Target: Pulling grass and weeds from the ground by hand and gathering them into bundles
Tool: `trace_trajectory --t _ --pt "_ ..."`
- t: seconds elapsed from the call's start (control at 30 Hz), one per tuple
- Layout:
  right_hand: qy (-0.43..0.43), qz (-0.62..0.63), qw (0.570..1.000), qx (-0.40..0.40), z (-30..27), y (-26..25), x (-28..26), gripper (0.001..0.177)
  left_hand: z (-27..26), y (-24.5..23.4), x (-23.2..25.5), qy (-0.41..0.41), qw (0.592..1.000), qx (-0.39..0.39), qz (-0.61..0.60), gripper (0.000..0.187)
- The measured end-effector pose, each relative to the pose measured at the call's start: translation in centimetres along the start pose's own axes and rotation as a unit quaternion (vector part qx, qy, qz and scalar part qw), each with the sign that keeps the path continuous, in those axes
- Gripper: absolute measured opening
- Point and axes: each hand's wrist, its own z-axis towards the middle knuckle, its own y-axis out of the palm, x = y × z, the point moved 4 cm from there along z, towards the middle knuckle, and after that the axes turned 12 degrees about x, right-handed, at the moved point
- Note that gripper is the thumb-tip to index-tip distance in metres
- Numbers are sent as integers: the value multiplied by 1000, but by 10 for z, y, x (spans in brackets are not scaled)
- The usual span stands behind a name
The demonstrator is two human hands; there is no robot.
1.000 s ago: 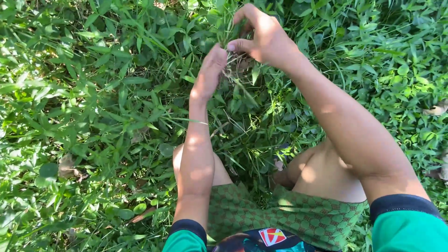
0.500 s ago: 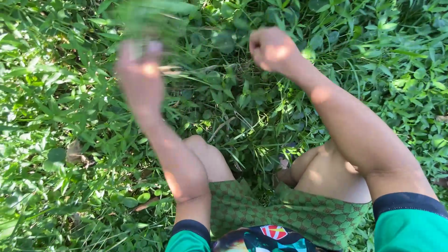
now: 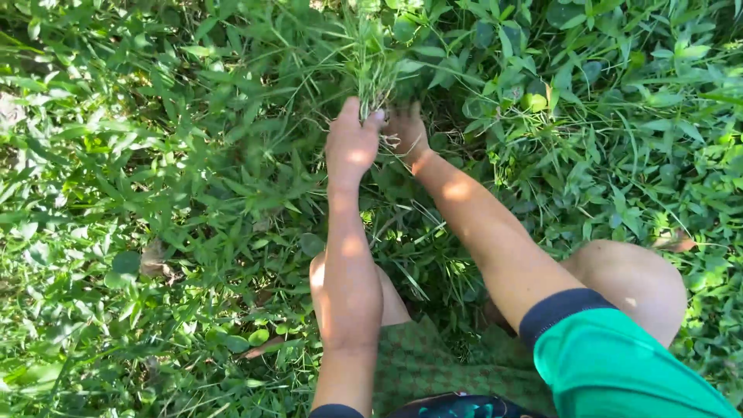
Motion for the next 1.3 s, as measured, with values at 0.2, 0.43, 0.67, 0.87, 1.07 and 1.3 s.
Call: trace_trajectory --t 0.2,0.43,0.67,0.87,1.07,1.3 --pt "147 109 962 -202 -6 33 23 27 12 3 -12 -67 998 15 1 38" --pt "161 147 954 -204 -39 28 63 23 8 32 -8 -85 995 -30 36 37" --pt "-113 63 966 -225 -67 -83 75 20 7 54 -12 6 1000 -15 2 33" --pt "-315 -27 922 -223 -107 -81 125 18 12 49 2 39 996 -14 -84 29" --pt "18 213 937 -275 -73 -96 161 21 18 52 1 78 994 -27 -72 30" --pt "415 632 650 -67 -43 -133 170 33 11 65 18 41 995 -83 -19 34"
